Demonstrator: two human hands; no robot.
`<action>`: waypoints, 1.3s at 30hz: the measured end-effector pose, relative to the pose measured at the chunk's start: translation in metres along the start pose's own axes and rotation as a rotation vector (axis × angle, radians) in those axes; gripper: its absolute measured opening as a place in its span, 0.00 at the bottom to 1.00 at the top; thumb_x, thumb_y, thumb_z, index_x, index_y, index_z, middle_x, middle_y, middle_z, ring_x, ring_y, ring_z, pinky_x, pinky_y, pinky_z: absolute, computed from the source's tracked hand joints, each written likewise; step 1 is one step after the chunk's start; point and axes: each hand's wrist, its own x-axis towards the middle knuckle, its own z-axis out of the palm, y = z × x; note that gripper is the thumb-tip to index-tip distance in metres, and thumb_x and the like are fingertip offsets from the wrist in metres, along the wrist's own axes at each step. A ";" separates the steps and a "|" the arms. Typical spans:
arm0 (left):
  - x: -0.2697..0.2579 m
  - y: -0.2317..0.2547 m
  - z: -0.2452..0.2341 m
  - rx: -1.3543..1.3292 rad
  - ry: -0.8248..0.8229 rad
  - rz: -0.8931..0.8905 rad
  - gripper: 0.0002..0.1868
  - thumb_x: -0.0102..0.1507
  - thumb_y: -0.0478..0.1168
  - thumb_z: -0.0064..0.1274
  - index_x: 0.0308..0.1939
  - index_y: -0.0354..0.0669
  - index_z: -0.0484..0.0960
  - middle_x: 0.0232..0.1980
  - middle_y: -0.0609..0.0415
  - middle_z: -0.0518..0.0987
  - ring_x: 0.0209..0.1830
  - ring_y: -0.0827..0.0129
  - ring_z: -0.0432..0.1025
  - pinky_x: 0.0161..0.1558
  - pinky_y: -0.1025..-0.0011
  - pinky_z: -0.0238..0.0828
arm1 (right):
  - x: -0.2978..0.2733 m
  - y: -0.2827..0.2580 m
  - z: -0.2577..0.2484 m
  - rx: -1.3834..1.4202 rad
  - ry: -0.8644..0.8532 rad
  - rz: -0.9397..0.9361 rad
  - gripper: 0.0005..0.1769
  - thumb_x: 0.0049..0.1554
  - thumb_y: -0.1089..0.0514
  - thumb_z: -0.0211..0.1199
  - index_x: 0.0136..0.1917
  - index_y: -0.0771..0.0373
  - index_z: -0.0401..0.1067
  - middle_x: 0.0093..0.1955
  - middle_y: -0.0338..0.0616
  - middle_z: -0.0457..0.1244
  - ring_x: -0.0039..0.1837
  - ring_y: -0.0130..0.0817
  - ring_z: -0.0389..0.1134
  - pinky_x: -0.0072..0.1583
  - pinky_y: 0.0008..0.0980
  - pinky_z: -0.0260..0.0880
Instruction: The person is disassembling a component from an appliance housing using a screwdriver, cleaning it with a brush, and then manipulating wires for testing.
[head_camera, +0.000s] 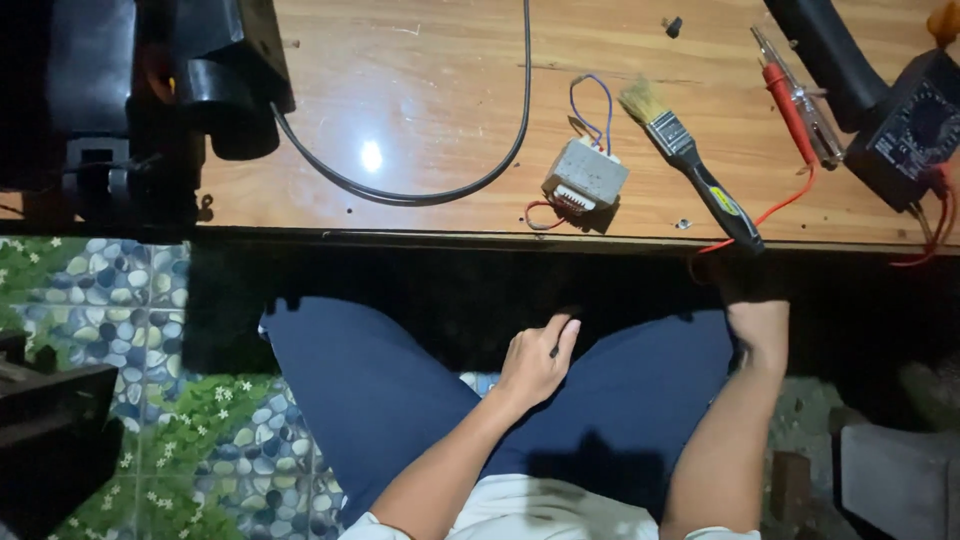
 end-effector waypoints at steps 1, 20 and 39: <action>0.000 0.000 0.001 0.000 -0.003 0.002 0.19 0.74 0.48 0.38 0.54 0.38 0.79 0.22 0.48 0.77 0.18 0.54 0.74 0.23 0.58 0.67 | 0.001 0.000 0.000 0.000 0.003 0.003 0.16 0.57 0.53 0.64 0.49 0.70 0.69 0.46 0.56 0.66 0.51 0.50 0.69 0.51 0.46 0.68; 0.020 0.045 0.001 -0.096 -0.314 0.347 0.16 0.76 0.51 0.35 0.67 0.60 0.65 0.54 0.56 0.71 0.47 0.53 0.74 0.43 0.60 0.70 | -0.111 -0.104 -0.065 1.715 -0.911 -0.165 0.10 0.69 0.50 0.55 0.47 0.49 0.73 0.35 0.25 0.55 0.36 0.21 0.52 0.44 0.26 0.48; -0.012 0.000 -0.006 0.297 0.055 0.436 0.10 0.74 0.46 0.47 0.42 0.46 0.71 0.29 0.47 0.70 0.18 0.50 0.67 0.18 0.60 0.63 | -0.031 0.035 -0.108 1.837 -0.347 0.003 0.05 0.69 0.55 0.62 0.54 0.56 0.68 0.49 0.28 0.60 0.52 0.15 0.59 0.62 0.13 0.61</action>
